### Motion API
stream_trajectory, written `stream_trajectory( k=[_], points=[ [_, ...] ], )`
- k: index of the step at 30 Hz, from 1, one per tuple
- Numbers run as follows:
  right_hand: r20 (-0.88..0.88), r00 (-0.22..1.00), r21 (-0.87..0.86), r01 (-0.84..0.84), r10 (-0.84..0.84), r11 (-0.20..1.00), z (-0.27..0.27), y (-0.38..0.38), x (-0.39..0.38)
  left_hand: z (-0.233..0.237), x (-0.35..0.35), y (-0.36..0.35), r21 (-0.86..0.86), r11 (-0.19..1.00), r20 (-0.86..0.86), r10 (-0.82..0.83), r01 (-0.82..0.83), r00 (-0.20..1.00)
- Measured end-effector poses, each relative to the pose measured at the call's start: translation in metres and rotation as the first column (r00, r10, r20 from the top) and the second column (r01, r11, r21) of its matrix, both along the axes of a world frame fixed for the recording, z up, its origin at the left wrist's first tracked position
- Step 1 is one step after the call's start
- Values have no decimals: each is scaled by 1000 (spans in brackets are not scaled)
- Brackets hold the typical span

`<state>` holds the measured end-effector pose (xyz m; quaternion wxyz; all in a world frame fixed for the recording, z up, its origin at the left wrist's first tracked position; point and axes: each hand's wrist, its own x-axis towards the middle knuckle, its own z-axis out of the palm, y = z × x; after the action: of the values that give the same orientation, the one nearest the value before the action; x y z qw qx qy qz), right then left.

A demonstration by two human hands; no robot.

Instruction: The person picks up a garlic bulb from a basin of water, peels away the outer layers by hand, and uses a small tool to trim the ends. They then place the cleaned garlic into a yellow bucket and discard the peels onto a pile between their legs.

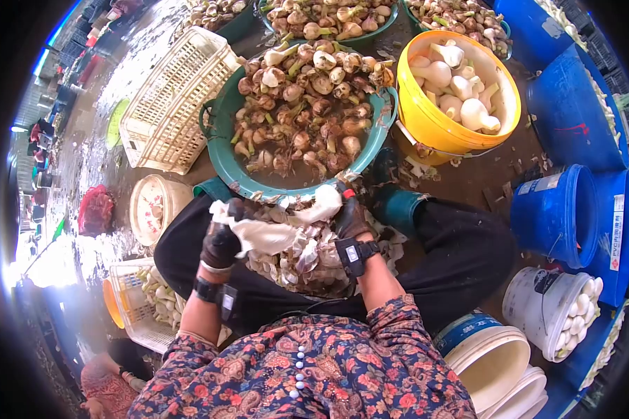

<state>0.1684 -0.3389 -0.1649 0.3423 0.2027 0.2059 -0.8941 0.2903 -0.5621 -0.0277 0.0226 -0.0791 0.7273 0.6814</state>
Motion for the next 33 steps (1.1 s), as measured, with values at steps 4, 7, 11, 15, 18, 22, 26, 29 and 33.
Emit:
stream_trajectory(
  k=[4, 7, 11, 15, 18, 22, 26, 29, 33],
  points=[
    [-152, 986, -95, -77, 62, 992, 0, 4, -4, 45, -11, -24, 376, 910, 10, -194, 176, 981],
    [11, 994, 177, 104, -107, 979, 38, -14, 8, 23, -40, 4, -313, 882, 192, -303, 351, 933],
    [-112, 994, 600, 75, -10, 797, 51, -20, 17, -6, -63, 63, -522, 838, 253, -29, 161, 967],
    [-108, 994, 635, 63, 7, 770, 79, -22, 24, -27, -63, 78, -177, 984, 320, 45, 13, 946],
    [-11, 985, 172, -171, 175, 970, 61, -14, 21, -7, -57, 75, 266, 960, 383, -28, -82, 923],
    [-59, 995, -20, -84, 82, 996, 47, -26, 22, -35, -25, 58, -4, 998, -357, 60, -66, 932],
    [127, 953, -420, -200, 276, 885, -1, 14, 15, 36, -20, 17, 608, 770, -13, 255, -195, 967],
    [82, 973, -222, -194, 216, 956, 20, 2, 12, 54, -47, 16, -81, 990, 366, -77, 114, 927],
    [-102, 982, -51, -165, 159, 985, 56, -11, 13, 0, -50, 34, 37, 997, 445, -72, 62, 893]
  ],
)
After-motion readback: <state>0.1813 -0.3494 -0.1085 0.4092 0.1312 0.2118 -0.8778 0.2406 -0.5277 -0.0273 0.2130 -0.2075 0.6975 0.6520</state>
